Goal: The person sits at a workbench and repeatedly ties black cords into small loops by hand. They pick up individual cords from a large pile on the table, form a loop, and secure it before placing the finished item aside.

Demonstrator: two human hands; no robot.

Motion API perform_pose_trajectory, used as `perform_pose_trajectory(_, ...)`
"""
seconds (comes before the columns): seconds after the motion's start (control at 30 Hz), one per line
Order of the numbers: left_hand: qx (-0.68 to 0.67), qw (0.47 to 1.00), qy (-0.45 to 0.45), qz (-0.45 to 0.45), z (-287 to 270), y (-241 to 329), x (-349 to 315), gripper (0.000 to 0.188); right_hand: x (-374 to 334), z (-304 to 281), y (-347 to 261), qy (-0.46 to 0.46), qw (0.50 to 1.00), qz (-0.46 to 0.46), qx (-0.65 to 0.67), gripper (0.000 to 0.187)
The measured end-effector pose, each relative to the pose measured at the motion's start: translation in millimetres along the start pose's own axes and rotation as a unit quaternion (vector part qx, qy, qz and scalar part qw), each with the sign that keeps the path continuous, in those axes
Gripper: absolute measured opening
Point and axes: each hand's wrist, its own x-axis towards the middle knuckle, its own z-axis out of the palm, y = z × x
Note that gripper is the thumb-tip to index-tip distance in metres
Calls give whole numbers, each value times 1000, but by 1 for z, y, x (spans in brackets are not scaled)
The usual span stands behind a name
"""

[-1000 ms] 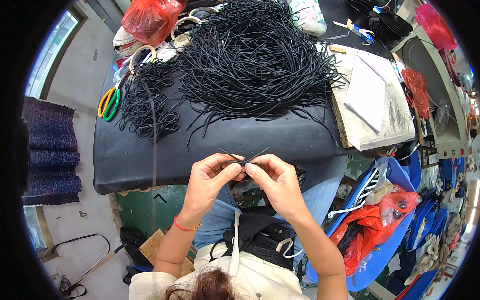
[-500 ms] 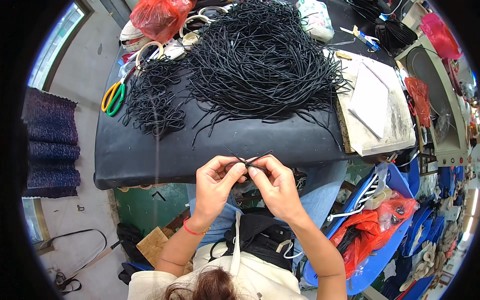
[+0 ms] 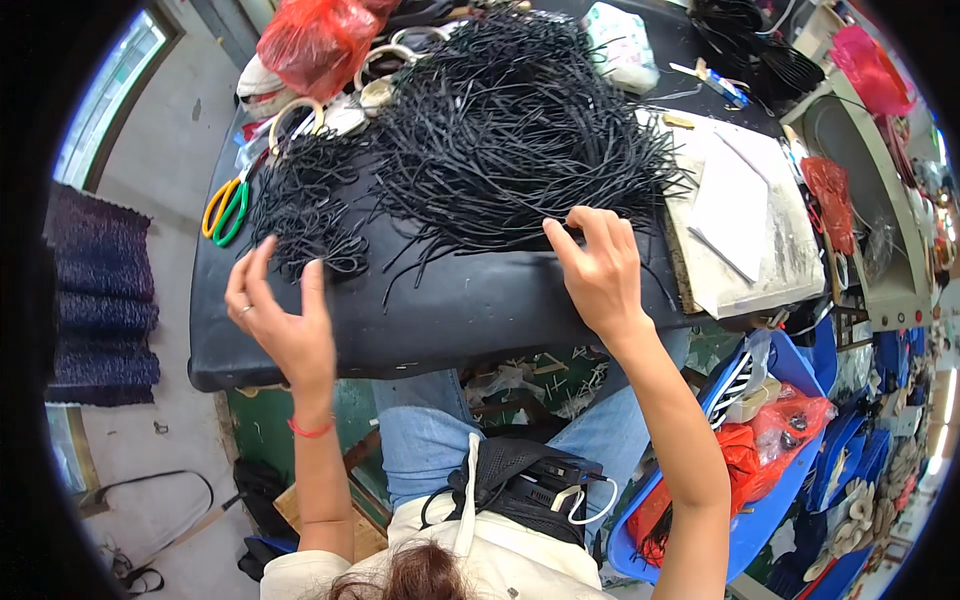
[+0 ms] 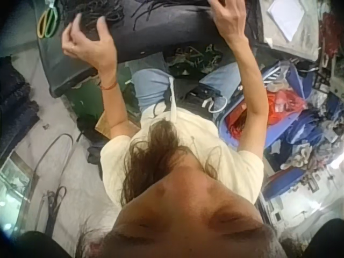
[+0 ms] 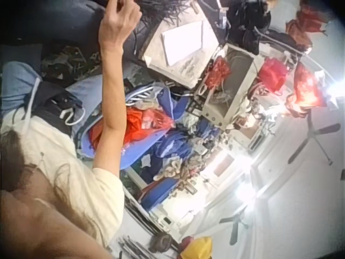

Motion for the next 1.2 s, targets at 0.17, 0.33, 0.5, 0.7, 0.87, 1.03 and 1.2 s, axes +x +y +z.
perform_pose_trajectory(0.17,-410,789,-419,-185,2,45,-30,23,-8,-18,-47,-12,988,-85,128,27)
perform_pose_trajectory(0.33,-524,623,-528,-242,5,34,-45,20,-4,-32,-69,-41,982,-88,162,21)
perform_pose_trajectory(0.5,-605,531,-499,-320,-13,7,-44,16,0,-41,-44,-40,972,30,229,20)
perform_pose_trajectory(0.7,-633,504,-397,-434,3,41,-62,19,4,-29,-91,-29,940,166,297,21)
perform_pose_trajectory(0.87,-649,509,-343,-449,11,44,-63,20,0,-24,-100,-58,926,159,338,23)
perform_pose_trajectory(1.03,-643,535,-321,-444,11,46,-67,16,-1,-21,-103,-34,914,167,368,22)
perform_pose_trajectory(1.2,-716,428,-295,-467,12,37,-56,14,-9,-36,-90,-50,930,174,320,21)
